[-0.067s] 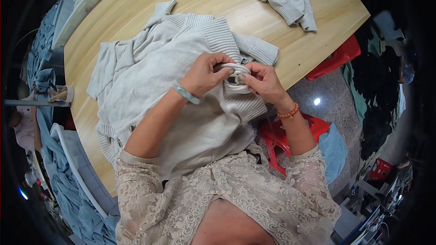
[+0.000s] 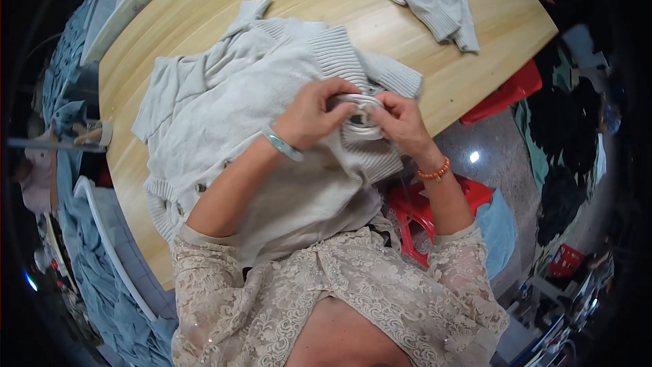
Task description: Inspecting a white knit cardigan for quality and using scissors to trim loose threads.
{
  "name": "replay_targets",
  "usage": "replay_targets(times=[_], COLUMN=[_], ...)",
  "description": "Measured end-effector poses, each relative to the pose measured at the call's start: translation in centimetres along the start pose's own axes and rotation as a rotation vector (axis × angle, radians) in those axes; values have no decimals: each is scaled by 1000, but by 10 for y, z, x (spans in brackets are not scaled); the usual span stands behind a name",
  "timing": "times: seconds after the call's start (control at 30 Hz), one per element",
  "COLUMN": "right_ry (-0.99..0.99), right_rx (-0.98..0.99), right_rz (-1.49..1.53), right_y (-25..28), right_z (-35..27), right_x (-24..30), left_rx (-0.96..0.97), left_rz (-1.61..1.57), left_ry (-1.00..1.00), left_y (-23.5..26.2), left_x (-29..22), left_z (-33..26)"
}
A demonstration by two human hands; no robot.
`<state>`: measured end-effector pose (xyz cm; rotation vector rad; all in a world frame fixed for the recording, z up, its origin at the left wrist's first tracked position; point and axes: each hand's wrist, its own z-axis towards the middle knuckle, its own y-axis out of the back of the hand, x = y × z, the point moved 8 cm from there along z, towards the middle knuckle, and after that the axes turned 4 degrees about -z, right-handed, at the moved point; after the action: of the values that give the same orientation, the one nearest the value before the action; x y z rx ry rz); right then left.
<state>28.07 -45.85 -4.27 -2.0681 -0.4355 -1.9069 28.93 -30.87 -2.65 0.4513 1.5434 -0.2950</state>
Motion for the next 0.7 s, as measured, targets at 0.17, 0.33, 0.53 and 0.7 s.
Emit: replay_targets(times=[0.17, 0.33, 0.53, 0.7], right_ry=[252, 581, 463, 561], right_rx=[-130, -380, -314, 38], right_rz=[-150, -143, -45, -496], right_y=[16, 46, 69, -104], right_z=[-17, -58, -29, -32], right_x=[57, 123, 109, 161], left_rx=[-308, -568, -893, -653], left_rz=[834, 977, 684, 317], left_ry=[-382, -168, -158, -540], left_y=[4, 75, 144, 67], left_x=[-68, -71, -106, -179], left_z=[-62, -148, -217, -165])
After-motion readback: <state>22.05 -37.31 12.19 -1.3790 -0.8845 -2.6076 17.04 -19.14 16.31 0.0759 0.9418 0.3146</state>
